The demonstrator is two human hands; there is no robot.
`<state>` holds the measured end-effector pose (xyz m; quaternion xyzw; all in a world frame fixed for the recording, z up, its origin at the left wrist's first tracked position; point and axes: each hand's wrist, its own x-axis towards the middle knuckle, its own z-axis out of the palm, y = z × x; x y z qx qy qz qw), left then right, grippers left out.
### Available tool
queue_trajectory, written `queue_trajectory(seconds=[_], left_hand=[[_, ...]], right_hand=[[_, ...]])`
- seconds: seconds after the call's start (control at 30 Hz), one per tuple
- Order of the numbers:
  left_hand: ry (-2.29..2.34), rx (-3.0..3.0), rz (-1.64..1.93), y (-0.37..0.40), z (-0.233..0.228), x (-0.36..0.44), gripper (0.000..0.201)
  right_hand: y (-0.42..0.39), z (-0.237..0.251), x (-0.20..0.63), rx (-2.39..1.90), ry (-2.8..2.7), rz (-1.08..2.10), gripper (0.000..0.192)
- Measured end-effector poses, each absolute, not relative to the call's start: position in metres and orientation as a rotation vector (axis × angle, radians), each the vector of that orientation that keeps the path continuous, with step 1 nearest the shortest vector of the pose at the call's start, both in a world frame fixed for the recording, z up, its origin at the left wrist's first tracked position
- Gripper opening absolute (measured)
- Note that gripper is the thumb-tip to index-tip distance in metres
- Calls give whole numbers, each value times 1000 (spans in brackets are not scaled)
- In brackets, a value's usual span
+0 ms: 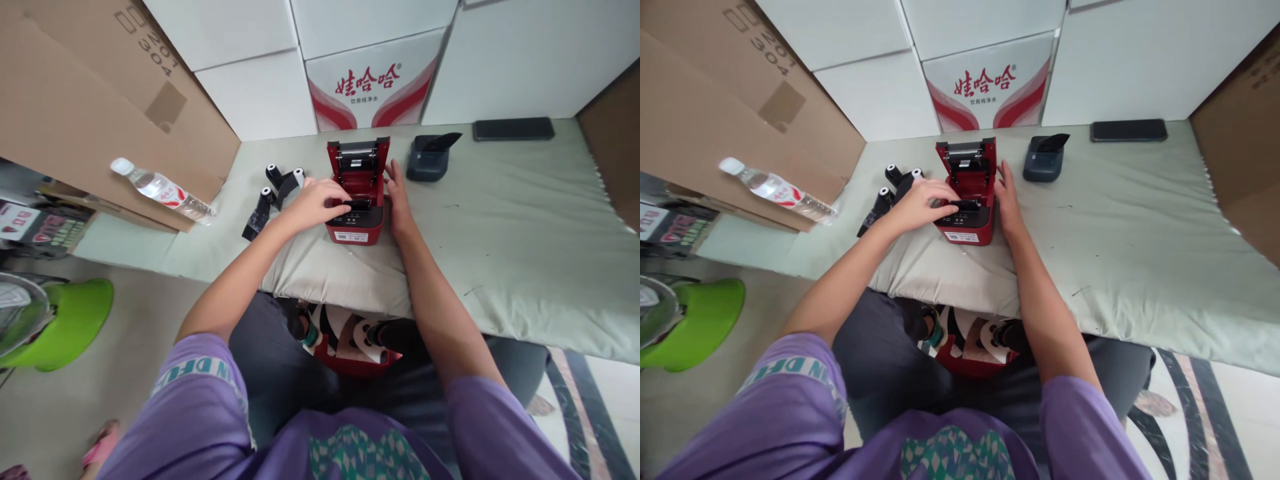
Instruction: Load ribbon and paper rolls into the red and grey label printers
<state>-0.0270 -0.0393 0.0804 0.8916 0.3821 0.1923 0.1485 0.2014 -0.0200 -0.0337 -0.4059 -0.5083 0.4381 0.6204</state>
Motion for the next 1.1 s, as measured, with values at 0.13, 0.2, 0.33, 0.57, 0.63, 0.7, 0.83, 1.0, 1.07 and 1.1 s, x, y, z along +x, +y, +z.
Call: queue_trajectory(seconds=[0.13,0.2,0.33,0.57,0.63,0.7,0.83,1.0,1.07,1.1], left_hand=[[1167,2619,579,-63,84,-32,18],[1200,2637,597,-68,82,-32,19],[1220,2651,617,-69,77,-33,21],[1228,2675,652,-68,73,-32,21],[1252,2706,682,-69,73,-32,21],[1280,2741,729,-71,74,-32,19],[1287,2778,796,-73,77,-34,15],[1176,2830,784,-73,77,-36,18],[1137,2842,767,-74,76,-37,19],[1121,2842,760,-75,76,-37,19]], right_hand=[[-20,-29,203,-895,-1239,917,78],[-22,-24,204,-910,-1247,926,79],[-24,-18,205,-897,-1291,937,84],[-17,-24,209,-910,-1227,986,88],[-18,-22,210,-931,-1214,966,79],[-22,-19,211,-968,-1222,934,72],[-30,-10,208,-968,-1274,896,68],[-35,-7,205,-1009,-1219,871,59],[-35,-8,206,-972,-1223,861,56],[-34,-9,207,-938,-1233,850,53]])
